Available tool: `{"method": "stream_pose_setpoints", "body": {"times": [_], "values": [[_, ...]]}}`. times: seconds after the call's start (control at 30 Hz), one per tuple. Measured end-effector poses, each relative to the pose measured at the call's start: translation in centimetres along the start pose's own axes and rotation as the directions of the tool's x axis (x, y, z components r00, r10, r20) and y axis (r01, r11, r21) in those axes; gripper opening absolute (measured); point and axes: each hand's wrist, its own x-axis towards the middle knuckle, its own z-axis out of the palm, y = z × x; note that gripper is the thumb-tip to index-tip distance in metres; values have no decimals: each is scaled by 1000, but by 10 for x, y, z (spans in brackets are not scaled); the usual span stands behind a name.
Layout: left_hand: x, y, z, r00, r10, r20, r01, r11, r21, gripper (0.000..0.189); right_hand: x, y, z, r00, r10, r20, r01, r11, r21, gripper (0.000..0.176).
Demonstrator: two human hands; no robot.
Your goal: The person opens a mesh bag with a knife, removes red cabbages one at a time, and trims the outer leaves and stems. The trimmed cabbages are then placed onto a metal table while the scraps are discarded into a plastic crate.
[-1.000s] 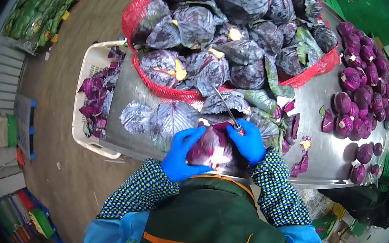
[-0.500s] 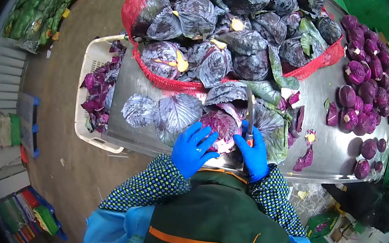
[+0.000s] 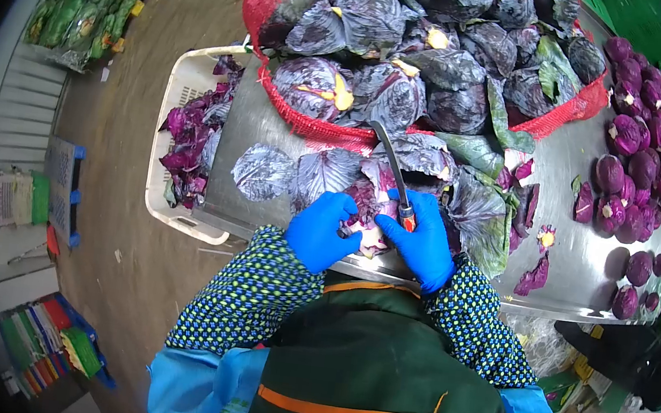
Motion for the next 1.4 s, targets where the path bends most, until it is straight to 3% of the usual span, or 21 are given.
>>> {"method": "stream_pose_setpoints", "body": {"times": [0.13, 0.3, 0.37, 0.43, 0.5, 0.57, 0.7, 0.87, 0.93, 0.97, 1.0, 1.03, 1.07, 1.1, 1.17, 1.2, 1.23, 1.3, 1.33, 1.37, 1.4], "values": [[3, -14, 12, 986, 91, -141, -51, 963, 265, 24, 0, -1, 7, 999, -22, 29, 23, 999, -37, 41], [1, -31, 2, 995, -93, 47, 93, 996, -2, 25, -4, -4, 8, 1000, -11, 19, 11, 999, -44, 39], [-19, -16, 11, 937, 293, -191, -275, 954, 118, 39, -1, -3, 3, 997, 73, 16, -73, 997, -4, 38], [-23, -8, 23, 947, 261, -188, -236, 961, 144, 52, 3, 5, 0, 956, 292, -3, -280, 920, 275, 37], [-19, -11, 37, 940, 223, -258, -192, 972, 138, 58, 6, 13, -2, 980, 188, -70, -171, 966, 195, 36], [-16, 0, 38, 940, 198, -279, -164, 977, 139, 59, 7, 13, -7, 948, 316, -42, -285, 900, 330, 36], [-14, 6, 36, 968, 117, -223, -86, 986, 145, 54, 2, 15, -2, 956, 263, -129, -238, 954, 183, 38], [-21, -8, 45, 964, 68, -256, -49, 996, 81, 42, 1, 10, 2, 970, 224, -95, -209, 966, 151, 40], [-31, -21, 51, 884, 430, -183, -339, 860, 382, 31, 3, 10, 4, 973, 220, -76, -204, 964, 172, 41], [-38, -25, 50, 885, 428, -181, -336, 859, 386, 31, 4, 10, 3, 973, 219, -74, -203, 963, 177, 41], [-44, -29, 47, 933, 257, -250, -252, 966, 52, 25, 5, 9, 0, 983, 178, -34, -173, 976, 130, 42], [-46, -34, 41, 965, 73, -251, -147, 945, -293, 19, 6, 9, -2, 990, 140, 3, -140, 987, 81, 43], [-39, -32, 24, 956, 176, -235, -195, 979, -60, 31, 7, 5, -6, 989, 139, 44, -144, 981, 129, 44], [-26, -24, 15, 959, 170, -225, -189, 979, -69, 31, 10, 3, -13, 987, 110, 117, -119, 990, 74, 42], [10, 0, -8, 830, 547, 110, -546, 756, 360, 65, 22, 19, -22, 924, 189, 333, -297, 901, 314, 47], [24, -7, -7, 854, 492, 170, -520, 818, 246, 81, 25, 25, -24, 963, 178, 204, -241, 907, 346, 56], [39, -17, -2, 863, 445, 239, -483, 865, 136, 97, 22, -3, -35, 926, 356, 123, -376, 852, 364, 53], [41, -13, 10, 885, 435, 164, -455, 883, 114, 103, 1, 8, -47, 943, 324, -76, -263, 865, 427, 47], [36, -7, 18, 942, 324, 83, -333, 933, 136, 103, -21, 26, -46, 974, 200, -108, -174, 961, 213, 43], [32, -5, 25, 980, 196, 13, -196, 970, 145, 102, -39, 23, -42, 960, 272, -65, -252, 943, 219, 42], [31, -3, 30, 977, 210, -28, -200, 959, 199, 101, -47, 20, -36, 978, 195, -73, -188, 978, 89, 42]]}}
